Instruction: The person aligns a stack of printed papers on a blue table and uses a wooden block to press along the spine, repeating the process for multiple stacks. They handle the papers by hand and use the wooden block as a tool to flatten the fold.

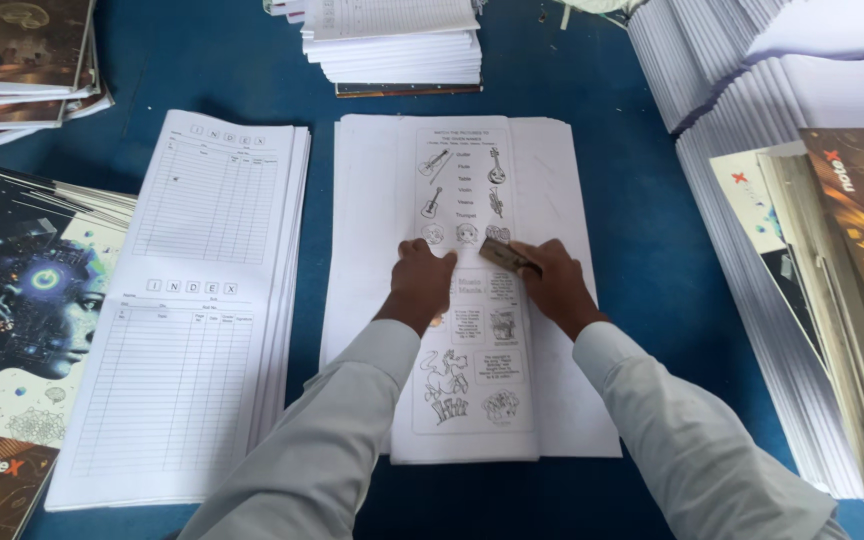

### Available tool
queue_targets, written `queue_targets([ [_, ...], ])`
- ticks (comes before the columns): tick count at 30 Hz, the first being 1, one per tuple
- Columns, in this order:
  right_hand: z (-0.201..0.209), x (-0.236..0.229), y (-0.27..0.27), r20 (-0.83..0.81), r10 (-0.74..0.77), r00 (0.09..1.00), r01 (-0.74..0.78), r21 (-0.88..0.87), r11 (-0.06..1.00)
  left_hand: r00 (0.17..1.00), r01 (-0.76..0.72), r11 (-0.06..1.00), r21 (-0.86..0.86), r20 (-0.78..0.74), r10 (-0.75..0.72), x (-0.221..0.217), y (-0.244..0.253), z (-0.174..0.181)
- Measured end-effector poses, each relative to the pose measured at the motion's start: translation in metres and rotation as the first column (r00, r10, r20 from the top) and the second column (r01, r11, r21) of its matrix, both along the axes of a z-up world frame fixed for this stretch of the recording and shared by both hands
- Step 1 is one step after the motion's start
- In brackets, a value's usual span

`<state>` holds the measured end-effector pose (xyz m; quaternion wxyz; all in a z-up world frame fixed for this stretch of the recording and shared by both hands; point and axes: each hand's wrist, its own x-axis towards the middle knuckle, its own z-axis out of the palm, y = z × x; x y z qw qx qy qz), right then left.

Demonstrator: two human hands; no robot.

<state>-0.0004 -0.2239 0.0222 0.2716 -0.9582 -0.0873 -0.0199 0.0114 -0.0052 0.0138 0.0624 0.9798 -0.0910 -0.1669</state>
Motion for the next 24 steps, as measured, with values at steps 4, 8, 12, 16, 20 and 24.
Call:
queue_targets([
  [4,0.002,-0.028,-0.007,-0.063,0.022,0.998,-0.019,0.046,0.999,1.0,-0.019,1.0,0.003,-0.011,0.019,0.003,-0.002,-0.005],
  [8,0.009,-0.054,-0.009,-0.158,0.033,0.987,-0.022,0.069,0.997,1.0,-0.027,0.999,0.017,-0.015,0.028,0.003,-0.002,-0.01],
  [12,0.016,-0.076,-0.008,-0.231,0.032,0.972,-0.013,0.083,0.996,0.999,-0.037,0.999,0.012,0.019,0.037,0.005,-0.004,-0.023],
  [16,0.023,-0.097,-0.009,-0.295,0.042,0.955,-0.022,0.071,0.997,0.999,-0.05,0.998,0.032,-0.01,0.05,0.014,-0.007,-0.036],
  [20,0.029,-0.12,-0.013,-0.368,0.08,0.926,-0.068,0.047,0.997,0.998,-0.056,0.998,0.029,-0.005,0.056,0.015,-0.007,-0.042],
  [24,0.038,-0.135,-0.017,-0.503,0.12,0.856,-0.094,0.077,0.993,0.997,-0.079,0.997,0.018,-0.021,0.079,0.014,-0.007,-0.038],
])
